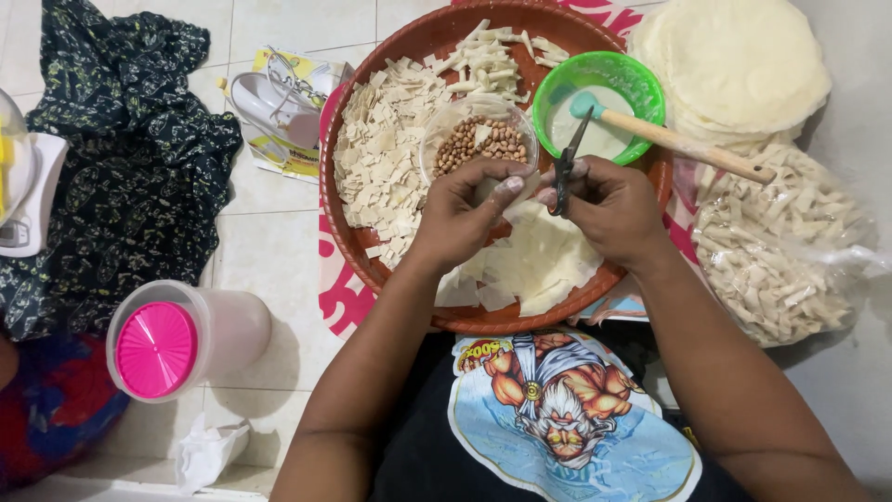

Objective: Wrapping small beans in thin dough wrappers and sealing them with paste using scissors and a brush

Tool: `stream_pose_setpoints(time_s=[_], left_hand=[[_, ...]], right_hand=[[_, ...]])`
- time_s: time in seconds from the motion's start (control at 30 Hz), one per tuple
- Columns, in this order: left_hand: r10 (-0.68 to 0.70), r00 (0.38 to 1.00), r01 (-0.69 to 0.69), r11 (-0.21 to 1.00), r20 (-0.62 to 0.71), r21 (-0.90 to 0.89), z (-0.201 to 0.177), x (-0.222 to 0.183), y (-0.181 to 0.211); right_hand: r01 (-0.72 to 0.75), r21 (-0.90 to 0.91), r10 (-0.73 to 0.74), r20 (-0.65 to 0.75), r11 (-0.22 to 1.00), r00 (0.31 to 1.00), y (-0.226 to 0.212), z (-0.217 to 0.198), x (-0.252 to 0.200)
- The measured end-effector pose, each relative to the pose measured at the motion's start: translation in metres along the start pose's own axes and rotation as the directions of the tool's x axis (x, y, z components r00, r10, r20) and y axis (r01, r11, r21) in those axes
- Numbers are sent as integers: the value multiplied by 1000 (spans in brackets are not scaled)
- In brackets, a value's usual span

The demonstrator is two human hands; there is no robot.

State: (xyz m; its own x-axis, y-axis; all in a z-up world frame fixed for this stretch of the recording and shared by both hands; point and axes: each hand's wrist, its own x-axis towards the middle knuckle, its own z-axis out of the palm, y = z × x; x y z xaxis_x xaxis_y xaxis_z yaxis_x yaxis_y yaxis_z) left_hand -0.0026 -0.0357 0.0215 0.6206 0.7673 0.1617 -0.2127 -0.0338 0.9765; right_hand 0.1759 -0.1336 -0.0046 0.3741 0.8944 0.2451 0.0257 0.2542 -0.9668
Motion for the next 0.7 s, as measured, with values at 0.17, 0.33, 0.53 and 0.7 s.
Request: stream_pose_setpoints(time_s=[0.17, 0.33, 0.53, 0.7], left_hand=[[8, 999, -9, 999, 33, 38, -1, -3, -4], [-85, 996, 85, 996, 24, -15, 0, -3, -1], [-161, 983, 160, 987, 91, 12, -1, -9, 0], [-204, 979, 205, 978, 24, -30, -9, -10, -16]], right_hand=[[-24, -36, 24, -11, 999, 1000, -1, -5, 1], [14, -97, -8, 55, 995, 998, 7, -13, -3], [43, -96, -39, 50, 994, 998, 6, -14, -3], [16, -177, -10, 33, 984, 999, -11, -2, -3]])
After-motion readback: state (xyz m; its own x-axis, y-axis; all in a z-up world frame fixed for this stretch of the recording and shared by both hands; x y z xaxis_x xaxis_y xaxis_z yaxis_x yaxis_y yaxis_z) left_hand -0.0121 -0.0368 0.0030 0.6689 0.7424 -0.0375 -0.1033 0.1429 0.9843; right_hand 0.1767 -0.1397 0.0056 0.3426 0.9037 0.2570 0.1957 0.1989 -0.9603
